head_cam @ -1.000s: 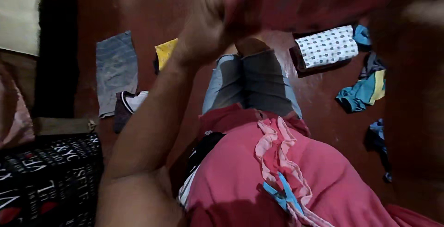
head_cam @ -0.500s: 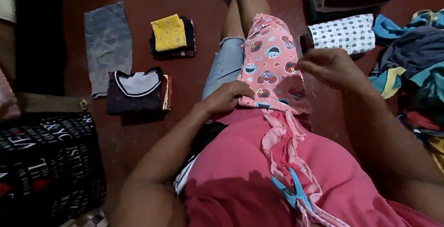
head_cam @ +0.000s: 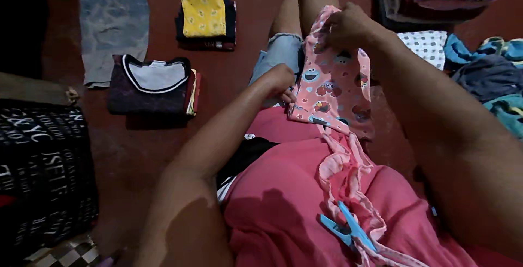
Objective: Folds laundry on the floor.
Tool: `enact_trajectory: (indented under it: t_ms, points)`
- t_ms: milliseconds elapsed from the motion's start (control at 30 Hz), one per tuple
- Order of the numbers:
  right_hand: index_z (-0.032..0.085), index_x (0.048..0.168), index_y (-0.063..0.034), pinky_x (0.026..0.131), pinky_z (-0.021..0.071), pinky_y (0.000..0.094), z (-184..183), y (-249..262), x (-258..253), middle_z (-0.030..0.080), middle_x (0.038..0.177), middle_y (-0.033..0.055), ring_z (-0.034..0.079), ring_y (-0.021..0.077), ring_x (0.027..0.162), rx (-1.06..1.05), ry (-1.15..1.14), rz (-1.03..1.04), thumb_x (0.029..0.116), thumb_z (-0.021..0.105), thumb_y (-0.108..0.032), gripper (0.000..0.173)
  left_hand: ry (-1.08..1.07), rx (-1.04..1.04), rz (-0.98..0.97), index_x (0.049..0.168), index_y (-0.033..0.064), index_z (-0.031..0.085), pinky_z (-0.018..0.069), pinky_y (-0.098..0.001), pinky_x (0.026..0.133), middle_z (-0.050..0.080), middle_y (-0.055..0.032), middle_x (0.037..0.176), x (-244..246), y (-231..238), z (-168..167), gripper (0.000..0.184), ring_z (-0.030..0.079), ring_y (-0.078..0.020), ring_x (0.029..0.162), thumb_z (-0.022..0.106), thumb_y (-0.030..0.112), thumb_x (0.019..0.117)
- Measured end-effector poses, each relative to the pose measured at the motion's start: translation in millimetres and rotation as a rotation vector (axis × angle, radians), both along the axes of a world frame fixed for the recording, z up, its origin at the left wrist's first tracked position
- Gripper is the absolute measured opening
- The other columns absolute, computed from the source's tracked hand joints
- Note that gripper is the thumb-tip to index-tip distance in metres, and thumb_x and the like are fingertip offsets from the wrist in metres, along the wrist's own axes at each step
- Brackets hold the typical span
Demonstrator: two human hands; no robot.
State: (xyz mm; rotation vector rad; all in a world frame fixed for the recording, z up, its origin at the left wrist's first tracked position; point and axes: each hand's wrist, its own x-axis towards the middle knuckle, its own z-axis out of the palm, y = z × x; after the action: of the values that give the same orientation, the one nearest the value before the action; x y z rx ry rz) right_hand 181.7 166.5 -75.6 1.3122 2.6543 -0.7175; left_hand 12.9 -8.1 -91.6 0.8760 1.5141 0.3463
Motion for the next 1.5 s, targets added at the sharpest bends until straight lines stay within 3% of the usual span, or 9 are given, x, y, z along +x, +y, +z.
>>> enact_trajectory:
  t_ms: [233, 333, 467, 567, 700, 933, 1033, 1267, 1500]
  points:
    - [0.065, 0.121, -0.0021, 0.096, 0.046, 0.0662, 10.7, -10.1, 6.9, 0.053, 0.131, 0.0323, 0.055, 0.049, 0.12, 0.015, -0.001, -0.039, 0.0937, 0.071, -0.023, 0.035, -0.086, -0.083, 0.028, 0.108, 0.0045, 0.063, 0.0438, -0.0233, 0.051, 0.057, -0.0027, 0.075, -2.6, 13.6, -10.1, 0.028, 0.05, -0.0083, 0.054, 0.046, 0.027, 0.107]
    - [0.062, 0.13, -0.0074, 0.098, 0.0399, 0.0743, 10.3, -15.2, 4.3, 0.05, 0.137, 0.0329, 0.049, 0.0539, 0.126, 0.053, -0.025, -0.032, 0.0933, 0.067, -0.016, 0.038, -0.158, -0.074, 0.061, 0.099, 0.0049, 0.065, 0.0362, -0.0186, 0.041, 0.054, -0.0002, 0.064, -5.1, 12.8, -12.6, 0.025, 0.043, -0.0046, 0.044, 0.054, 0.027, 0.1034]
    - [0.069, 0.117, -0.0033, 0.101, 0.032, 0.0787, 7.1, -17.2, -1.7, 0.057, 0.131, 0.0293, 0.046, 0.054, 0.13, 0.14, 0.015, 0.133, 0.0948, 0.067, -0.013, 0.024, -0.094, 0.131, 0.036, 0.106, 0.004, 0.067, 0.036, -0.0202, 0.045, 0.056, -0.0019, 0.07, -6.3, 6.3, -15.9, 0.018, 0.042, -0.0053, 0.048, 0.063, 0.02, 0.1001]
    - [0.07, 0.104, -0.0002, 0.098, 0.0332, 0.078, 5.6, -16.0, -0.9, 0.058, 0.124, 0.0298, 0.048, 0.0543, 0.125, 0.17, 0.036, 0.197, 0.0879, 0.072, -0.01, 0.019, 0.036, 0.316, 0.032, 0.106, -0.0001, 0.07, 0.0497, -0.0334, 0.066, 0.066, -0.0099, 0.088, -6.6, 1.4, -14.7, 0.021, 0.057, -0.0139, 0.069, 0.068, 0.019, 0.0983]
    - [0.064, 0.122, 0.0009, 0.102, 0.0338, 0.0763, 3.9, -14.9, 1.7, 0.06, 0.126, 0.0292, 0.049, 0.0546, 0.127, 0.189, 0.101, 0.282, 0.0891, 0.072, -0.007, 0.035, 0.054, 0.405, 0.005, 0.108, -0.0043, 0.068, 0.0545, -0.0422, 0.085, 0.068, -0.0156, 0.098, -7.1, -1.5, -9.1, 0.025, 0.065, -0.0207, 0.087, 0.067, 0.019, 0.099]
    - [0.057, 0.141, -0.0056, 0.108, 0.0219, 0.0808, 1.6, -13.3, -28.2, 0.059, 0.136, 0.0268, 0.044, 0.0542, 0.134, 0.104, -0.086, 0.388, 0.0983, 0.064, -0.016, 0.045, -0.084, 0.419, 0.0, 0.119, -0.0053, 0.06, 0.0565, -0.0368, 0.079, 0.064, -0.0173, 0.106, -3.7, -5.6, -11.2, 0.029, 0.064, -0.0191, 0.085, 0.07, 0.002, 0.0929]
    - [0.063, 0.136, -0.0103, 0.108, 0.0165, 0.0833, 2.5, -11.9, -44.0, 0.067, 0.121, 0.0245, 0.052, 0.0535, 0.126, 0.066, -0.176, 0.413, 0.0953, 0.069, -0.015, 0.042, -0.106, 0.45, 0.001, 0.117, -0.0047, 0.061, 0.056, -0.036, 0.08, 0.064, -0.0168, 0.107, -5.0, -6.6, -15.8, 0.027, 0.064, -0.0185, 0.087, 0.069, -0.001, 0.0914]
    - [0.071, 0.1, -0.0025, 0.097, 0.0309, 0.0764, 5.6, -10.9, -34.4, 0.064, 0.114, 0.0242, 0.051, 0.0514, 0.12, 0.206, 0.025, 0.421, 0.0879, 0.069, -0.006, 0.013, -0.107, 0.257, 0.062, 0.13, -0.0016, 0.054, 0.0568, -0.0332, 0.064, 0.064, -0.0173, 0.104, -7.2, -8.2, -9.6, 0.041, 0.064, -0.0178, 0.072, 0.068, -0.002, 0.092]
    - [0.07, 0.102, 0.0026, 0.104, 0.0455, 0.0521, 28.9, -45.8, 38.3, 0.062, 0.129, 0.0256, 0.056, 0.0397, 0.123, 0.367, 0.567, 0.289, 0.0944, 0.06, -0.003, 0.013, 0.069, 0.266, 0.048, 0.131, 0.0014, 0.055, 0.0564, -0.0372, 0.066, 0.064, -0.0171, 0.105, -2.3, -4.2, -12.6, 0.043, 0.063, -0.0204, 0.073, 0.071, 0.004, 0.0908]
